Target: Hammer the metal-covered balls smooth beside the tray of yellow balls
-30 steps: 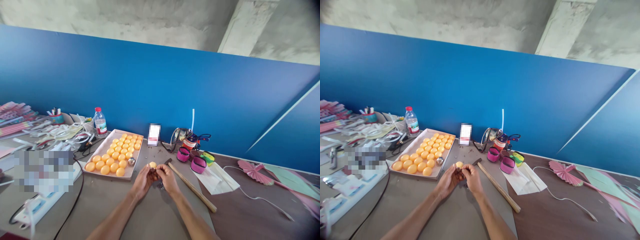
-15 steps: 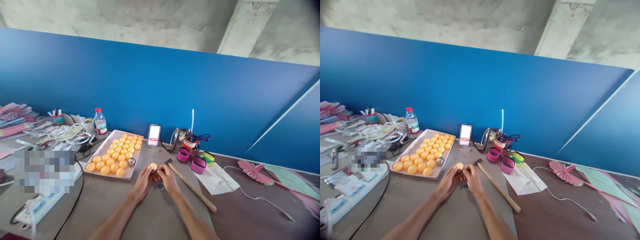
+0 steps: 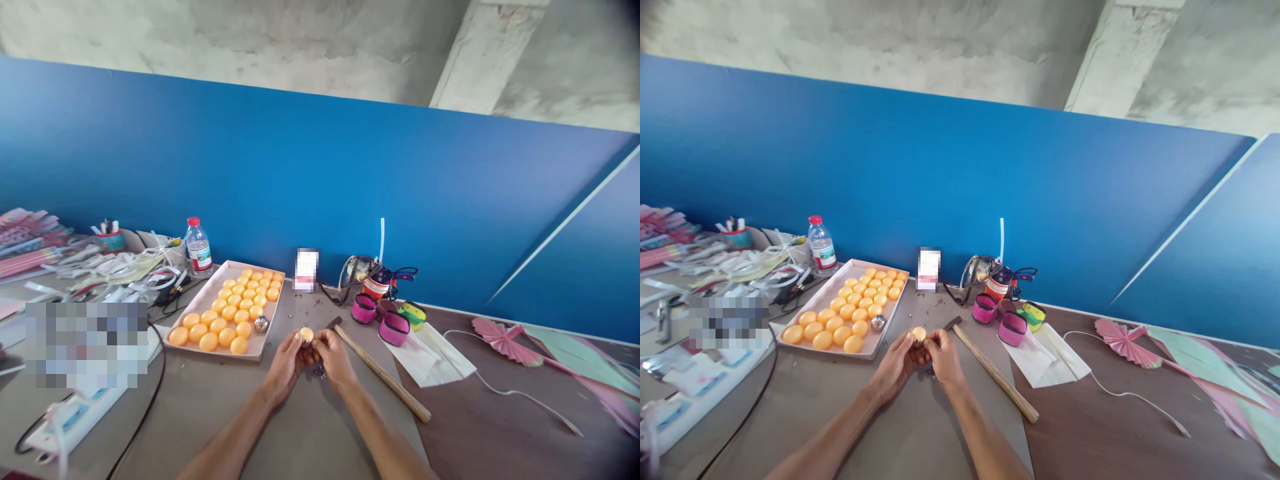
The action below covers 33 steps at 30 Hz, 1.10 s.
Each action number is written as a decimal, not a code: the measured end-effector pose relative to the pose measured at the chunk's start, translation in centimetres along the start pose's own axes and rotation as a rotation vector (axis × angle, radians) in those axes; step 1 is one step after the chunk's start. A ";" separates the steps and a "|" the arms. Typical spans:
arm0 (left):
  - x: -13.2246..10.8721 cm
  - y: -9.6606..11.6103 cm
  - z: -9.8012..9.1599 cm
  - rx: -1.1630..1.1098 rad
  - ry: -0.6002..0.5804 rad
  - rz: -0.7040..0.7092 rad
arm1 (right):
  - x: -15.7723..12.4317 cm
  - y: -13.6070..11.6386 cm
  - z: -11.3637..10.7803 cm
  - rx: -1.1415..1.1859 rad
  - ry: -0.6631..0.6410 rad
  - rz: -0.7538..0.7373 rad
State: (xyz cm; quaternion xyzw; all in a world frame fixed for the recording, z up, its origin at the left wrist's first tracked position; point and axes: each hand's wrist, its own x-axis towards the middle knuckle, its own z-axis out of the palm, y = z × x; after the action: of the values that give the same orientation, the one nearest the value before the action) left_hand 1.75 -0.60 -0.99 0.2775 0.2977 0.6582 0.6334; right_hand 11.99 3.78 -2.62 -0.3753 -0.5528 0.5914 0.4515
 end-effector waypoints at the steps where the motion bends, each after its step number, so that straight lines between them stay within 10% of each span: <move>1: 0.0 0.0 0.0 -0.011 -0.005 -0.011 | 0.0 0.0 0.0 0.019 -0.012 0.005; 5: 0.4 0.1 -0.3 -0.084 0.013 -0.087 | 0.5 -0.5 -1.0 -0.034 -0.043 -0.023; 17: 1.0 0.9 -1.3 -0.220 0.060 -0.046 | -0.3 -0.8 -1.6 -1.222 -0.081 -0.365; 33: 1.1 1.3 -1.7 -0.250 0.116 -0.006 | -0.5 -1.6 -1.6 -1.294 -0.081 -0.343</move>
State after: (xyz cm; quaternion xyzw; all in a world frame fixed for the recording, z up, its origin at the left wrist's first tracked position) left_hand -0.44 0.44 -1.16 0.1570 0.2504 0.7033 0.6466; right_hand 13.87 3.81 -1.21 -0.4547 -0.8643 0.0742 0.2018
